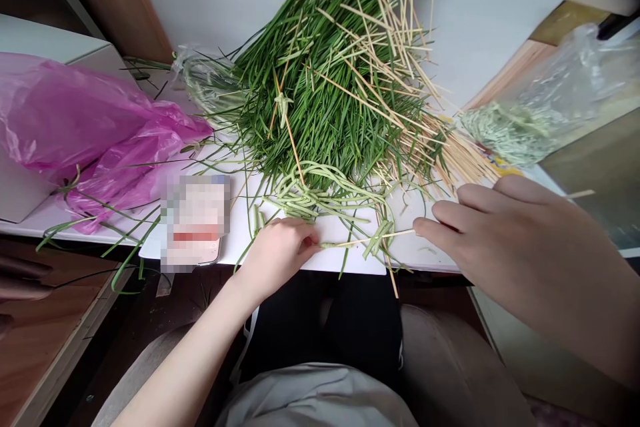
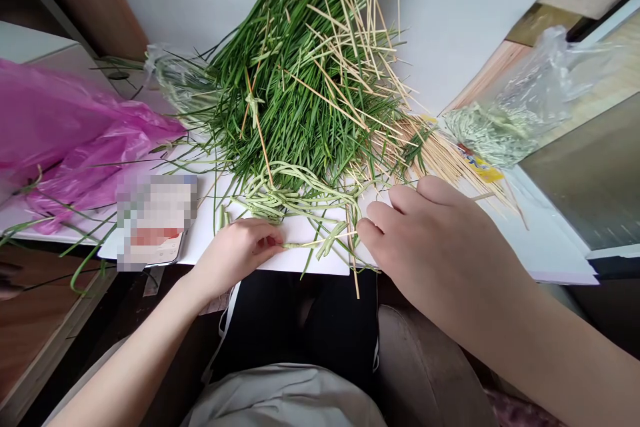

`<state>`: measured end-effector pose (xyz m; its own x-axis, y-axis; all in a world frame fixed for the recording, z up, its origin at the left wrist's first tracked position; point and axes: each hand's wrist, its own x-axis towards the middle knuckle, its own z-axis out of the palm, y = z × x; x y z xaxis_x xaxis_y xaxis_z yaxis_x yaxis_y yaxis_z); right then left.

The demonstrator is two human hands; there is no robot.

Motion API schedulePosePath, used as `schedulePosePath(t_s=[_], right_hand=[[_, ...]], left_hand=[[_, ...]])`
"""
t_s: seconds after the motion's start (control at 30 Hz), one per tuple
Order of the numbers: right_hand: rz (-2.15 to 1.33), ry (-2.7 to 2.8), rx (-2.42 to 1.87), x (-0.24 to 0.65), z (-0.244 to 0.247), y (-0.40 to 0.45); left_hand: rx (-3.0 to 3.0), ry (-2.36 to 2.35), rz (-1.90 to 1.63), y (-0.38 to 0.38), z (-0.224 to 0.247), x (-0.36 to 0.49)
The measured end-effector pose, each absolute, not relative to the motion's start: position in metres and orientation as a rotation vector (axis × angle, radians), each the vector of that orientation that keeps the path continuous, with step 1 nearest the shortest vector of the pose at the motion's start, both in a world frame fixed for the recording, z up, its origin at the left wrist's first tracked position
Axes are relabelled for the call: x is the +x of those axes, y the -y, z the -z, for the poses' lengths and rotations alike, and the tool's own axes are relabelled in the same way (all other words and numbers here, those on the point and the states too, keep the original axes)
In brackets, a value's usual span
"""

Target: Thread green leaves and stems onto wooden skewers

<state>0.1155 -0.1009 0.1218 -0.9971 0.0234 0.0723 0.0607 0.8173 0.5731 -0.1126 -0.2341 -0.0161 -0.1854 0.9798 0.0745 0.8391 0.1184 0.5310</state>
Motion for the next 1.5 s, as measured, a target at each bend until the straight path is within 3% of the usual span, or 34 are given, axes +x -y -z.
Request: schedulePosePath(t_s=[1.17, 1.37, 1.5], right_hand=[[0.832, 2.886, -0.165, 0.118, -0.102, 0.111], [0.64, 2.719, -0.611, 0.161, -0.057, 0.125], [0.068, 2.58, -0.779, 0.178, -0.017, 0.152]], left_hand=[[1.82, -2.128, -0.65, 0.234, 0.016, -0.112], [1.529, -2.044, -1.048, 0.235, 0.014, -0.112], [1.157, -1.743, -1.505, 0.232, 0.017, -0.107]])
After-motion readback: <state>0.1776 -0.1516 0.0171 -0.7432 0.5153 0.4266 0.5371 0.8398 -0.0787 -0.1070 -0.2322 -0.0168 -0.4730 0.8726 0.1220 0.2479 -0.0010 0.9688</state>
